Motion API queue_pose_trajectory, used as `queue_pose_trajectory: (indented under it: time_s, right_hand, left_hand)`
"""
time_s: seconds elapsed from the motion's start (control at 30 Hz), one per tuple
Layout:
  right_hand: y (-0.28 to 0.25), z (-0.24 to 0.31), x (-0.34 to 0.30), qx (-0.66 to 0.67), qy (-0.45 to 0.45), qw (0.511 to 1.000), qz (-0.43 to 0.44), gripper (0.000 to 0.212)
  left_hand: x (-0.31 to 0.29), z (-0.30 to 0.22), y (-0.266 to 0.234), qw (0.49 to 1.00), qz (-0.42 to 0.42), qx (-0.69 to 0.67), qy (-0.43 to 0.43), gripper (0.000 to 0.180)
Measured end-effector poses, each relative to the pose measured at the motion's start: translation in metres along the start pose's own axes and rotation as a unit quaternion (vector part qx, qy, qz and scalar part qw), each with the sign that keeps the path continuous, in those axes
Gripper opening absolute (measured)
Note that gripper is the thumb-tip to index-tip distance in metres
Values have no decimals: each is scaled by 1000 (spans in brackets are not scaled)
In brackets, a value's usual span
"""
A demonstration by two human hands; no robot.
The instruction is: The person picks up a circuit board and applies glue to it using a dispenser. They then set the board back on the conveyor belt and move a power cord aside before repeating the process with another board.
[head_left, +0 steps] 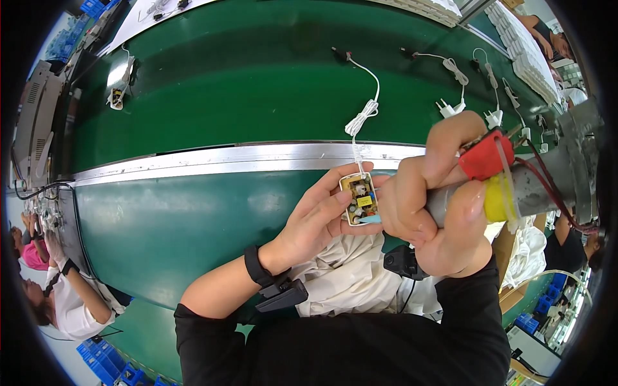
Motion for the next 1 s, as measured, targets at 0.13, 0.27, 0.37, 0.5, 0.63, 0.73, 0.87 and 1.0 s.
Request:
queue_pose_trajectory:
  time_s: [0.13, 0.27, 0.37, 0.5, 0.63, 0.73, 0.87, 1.0]
  right_hand:
    - [-5, 0, 1, -3, -1, 1000, -12, 48]
    - [-9, 5, 2, -6, -4, 1000, -23, 49]
    - [-10, 12, 1, -7, -9, 1000, -28, 50]
    - [2, 25, 1, -11, -23, 999, -19, 52]
    - [11, 35, -6, 25, -10, 1000, -12, 48]
    - [12, 37, -14, 40, -23, 999, -13, 46]
    - [3, 40, -9, 97, -13, 994, -49, 38]
    - [2, 44, -6, 53, -34, 997, -37, 40]
  left_hand:
    - [2, 0, 3, 1000, 10, 1, -1, 45]
    - [6, -1, 8, 1000, -3, -5, -20, 45]
    - [13, -4, 8, 995, -30, 83, 37, 45]
    - [43, -41, 11, 845, -34, 402, 351, 48]
    - [67, -68, 23, 563, -143, 691, 429, 49]
    - [72, -69, 18, 482, -233, 793, 291, 50]
    - [46, -100, 20, 591, -161, 639, 465, 44]
    - [18, -193, -31, 442, -297, 712, 457, 39]
Point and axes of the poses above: each hand's wrist, its own x-axis towards the middle knuckle, its own y-axis out of the palm, z = x × y, the point moved 3 cm from there along x, towards the middle knuckle, and after that the axes turned 15 degrees about -z, right-handed, at the moved point
